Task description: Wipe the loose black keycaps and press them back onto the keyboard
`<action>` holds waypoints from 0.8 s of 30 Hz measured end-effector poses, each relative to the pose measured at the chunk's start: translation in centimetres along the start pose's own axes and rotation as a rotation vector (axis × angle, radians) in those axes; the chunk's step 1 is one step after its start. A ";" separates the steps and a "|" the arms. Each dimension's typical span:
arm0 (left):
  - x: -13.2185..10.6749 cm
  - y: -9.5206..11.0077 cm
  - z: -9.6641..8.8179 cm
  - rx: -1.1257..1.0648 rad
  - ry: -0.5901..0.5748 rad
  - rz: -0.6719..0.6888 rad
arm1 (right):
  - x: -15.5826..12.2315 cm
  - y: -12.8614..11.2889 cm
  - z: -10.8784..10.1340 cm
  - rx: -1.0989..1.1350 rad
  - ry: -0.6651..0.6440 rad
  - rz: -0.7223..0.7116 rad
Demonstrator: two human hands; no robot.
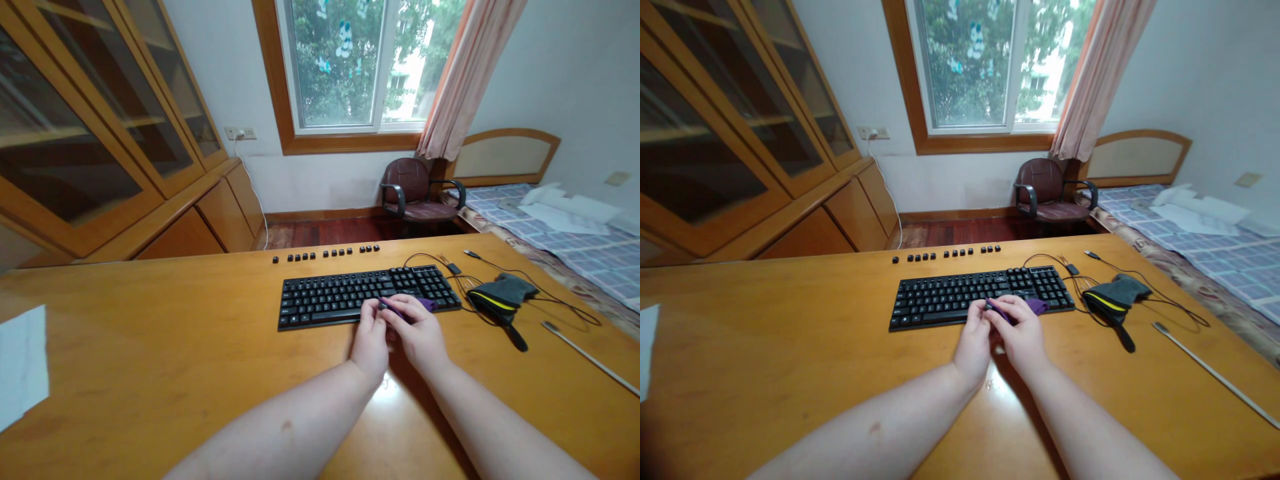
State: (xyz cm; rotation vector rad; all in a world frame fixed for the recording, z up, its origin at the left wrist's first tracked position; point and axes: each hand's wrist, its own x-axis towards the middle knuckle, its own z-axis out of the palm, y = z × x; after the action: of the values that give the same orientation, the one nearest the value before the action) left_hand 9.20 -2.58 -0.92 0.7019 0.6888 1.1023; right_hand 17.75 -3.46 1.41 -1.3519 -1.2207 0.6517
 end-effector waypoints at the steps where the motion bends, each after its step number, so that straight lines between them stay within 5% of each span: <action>1: 0.0 0.1 -0.1 0.051 0.035 0.047 | 0.1 0.0 0.0 -0.001 -0.032 0.002; 8: -0.3 0.4 -0.6 0.176 0.197 0.211 | 0.2 0.4 -0.1 0.019 -0.052 0.046; 14: -0.5 0.8 -0.5 0.237 0.170 0.280 | 0.1 0.2 0.0 0.033 -0.101 0.023; 19: -0.5 0.2 -0.7 0.186 0.208 0.193 | -0.1 0.4 0.1 -0.016 0.015 -0.040; 24: -0.7 0.1 -0.3 0.173 0.071 0.136 | 0.4 0.7 -0.4 0.002 0.035 -0.024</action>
State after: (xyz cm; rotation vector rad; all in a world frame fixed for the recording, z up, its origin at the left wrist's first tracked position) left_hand 8.66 -3.19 -0.91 0.8707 0.8130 1.2065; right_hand 18.45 -3.14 0.99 -1.3399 -1.2064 0.6100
